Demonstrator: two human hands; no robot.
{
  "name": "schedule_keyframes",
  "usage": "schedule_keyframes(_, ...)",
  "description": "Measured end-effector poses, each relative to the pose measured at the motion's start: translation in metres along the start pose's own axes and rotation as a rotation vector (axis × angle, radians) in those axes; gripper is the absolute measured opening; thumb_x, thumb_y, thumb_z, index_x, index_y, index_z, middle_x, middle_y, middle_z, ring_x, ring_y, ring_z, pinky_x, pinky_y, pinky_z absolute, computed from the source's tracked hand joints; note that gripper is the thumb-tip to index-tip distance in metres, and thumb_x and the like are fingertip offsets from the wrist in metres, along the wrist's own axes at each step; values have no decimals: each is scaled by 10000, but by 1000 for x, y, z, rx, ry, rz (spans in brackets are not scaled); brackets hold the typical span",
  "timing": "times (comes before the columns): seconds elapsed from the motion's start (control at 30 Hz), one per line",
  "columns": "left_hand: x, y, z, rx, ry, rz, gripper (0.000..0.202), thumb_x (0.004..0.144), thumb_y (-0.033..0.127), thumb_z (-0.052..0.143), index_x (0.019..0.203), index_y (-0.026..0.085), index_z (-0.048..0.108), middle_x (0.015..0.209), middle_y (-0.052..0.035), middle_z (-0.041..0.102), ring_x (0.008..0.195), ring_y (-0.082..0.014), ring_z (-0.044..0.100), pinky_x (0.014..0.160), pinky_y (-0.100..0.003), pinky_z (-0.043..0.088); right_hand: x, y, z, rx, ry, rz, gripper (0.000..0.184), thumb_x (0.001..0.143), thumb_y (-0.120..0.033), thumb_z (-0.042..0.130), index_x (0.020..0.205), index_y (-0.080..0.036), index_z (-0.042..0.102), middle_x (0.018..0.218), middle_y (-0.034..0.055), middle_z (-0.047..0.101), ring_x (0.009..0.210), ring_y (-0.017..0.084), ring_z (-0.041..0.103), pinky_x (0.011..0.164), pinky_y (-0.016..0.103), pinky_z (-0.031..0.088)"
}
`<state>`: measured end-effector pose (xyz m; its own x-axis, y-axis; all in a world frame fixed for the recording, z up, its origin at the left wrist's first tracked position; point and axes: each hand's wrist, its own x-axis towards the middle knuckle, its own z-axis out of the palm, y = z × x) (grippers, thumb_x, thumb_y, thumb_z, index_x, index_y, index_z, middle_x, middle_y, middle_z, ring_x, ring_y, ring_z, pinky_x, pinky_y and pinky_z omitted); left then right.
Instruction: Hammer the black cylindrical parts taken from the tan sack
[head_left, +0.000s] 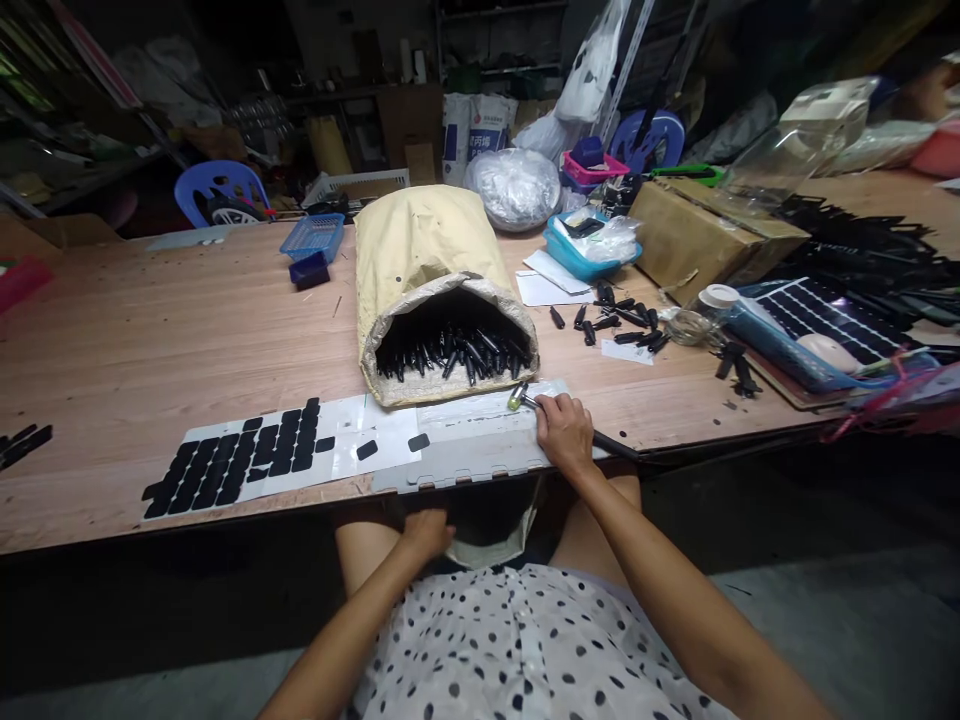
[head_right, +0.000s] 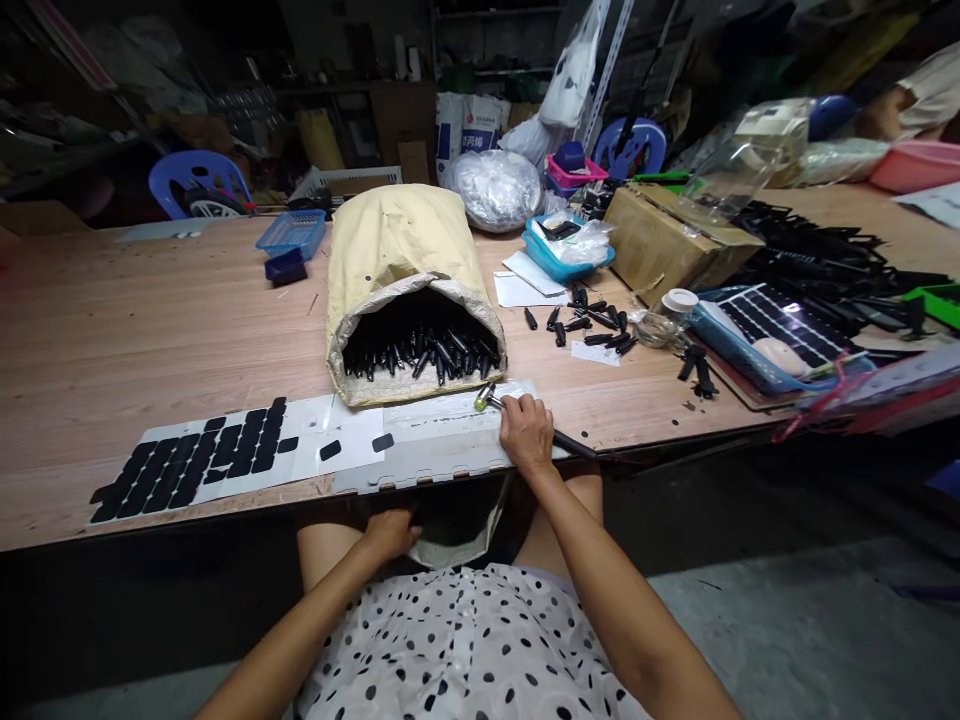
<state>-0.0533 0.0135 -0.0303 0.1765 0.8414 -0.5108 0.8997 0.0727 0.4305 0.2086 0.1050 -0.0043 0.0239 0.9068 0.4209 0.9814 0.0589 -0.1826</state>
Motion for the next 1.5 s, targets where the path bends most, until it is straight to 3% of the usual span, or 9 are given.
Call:
schedule_keyframes(0.2,-18,47,-72,-228,-490,417,394,798,475,685,1109,240,741,953,-43,771,844,-215,709,772,-307,536,-1,-2,-1,-10,0,2,252,932,-216,483,1066,-216,697,909,92,577,876,241,440,737,342,289)
schedule_keyframes(0.27,5,60,-108,-331,-312,413,373,874,483,594,1073,204,740,884,-38,753,750,-182,674,708,-293,525,-1,-2,0,-6,3,5,250,930,-218,482,1063,-216,694,909,94,573,878,243,434,736,343,284)
schedule_keyframes(0.4,73,78,-153,-150,433,188,264,903,342,578,1064,185,717,944,-72,707,893,-215,652,773,-311,515,0,-2,2,4,8,-1,255,926,-220,479,1065,-224,693,902,88,569,874,239,428,738,340,284)
schedule_keyframes(0.47,103,84,-161,-23,571,82,235,887,321,608,1049,189,714,1040,-100,681,1003,-250,643,833,-331,515,0,-2,2,4,9,-6,254,922,-220,482,1062,-230,694,900,84,570,871,236,431,737,338,288)
schedule_keyframes(0.6,133,88,-161,130,595,-31,204,884,338,619,992,195,717,1163,-133,633,1132,-303,603,917,-374,503,1,-4,-1,3,-4,-3,249,923,-223,488,1055,-232,699,903,85,578,872,236,440,739,336,293)
schedule_keyframes(0.73,125,81,-158,124,579,-39,171,888,303,606,977,200,711,1156,-127,628,1112,-301,607,899,-374,505,2,-7,-4,2,-28,12,240,932,-231,495,1057,-229,700,917,87,588,885,238,451,746,337,295)
schedule_keyframes(1.03,63,56,-97,-83,458,427,151,855,265,666,992,234,721,942,-34,658,937,-212,596,859,-338,490,2,-9,-4,12,-38,24,248,945,-240,470,1064,-224,687,929,95,581,893,245,439,747,342,282)
schedule_keyframes(1.17,65,54,-80,-116,458,451,170,848,248,680,1006,238,742,910,-30,642,952,-216,584,887,-354,479,4,-7,-3,25,-29,30,253,946,-246,474,1073,-226,691,931,95,588,895,243,447,747,340,293)
schedule_keyframes(1.5,70,54,-81,-202,485,442,130,794,214,729,923,226,727,906,-22,655,930,-215,594,871,-358,483,-2,-13,-19,380,-12,64,279,945,-264,470,1079,-247,713,942,75,654,902,228,575,819,338,454)
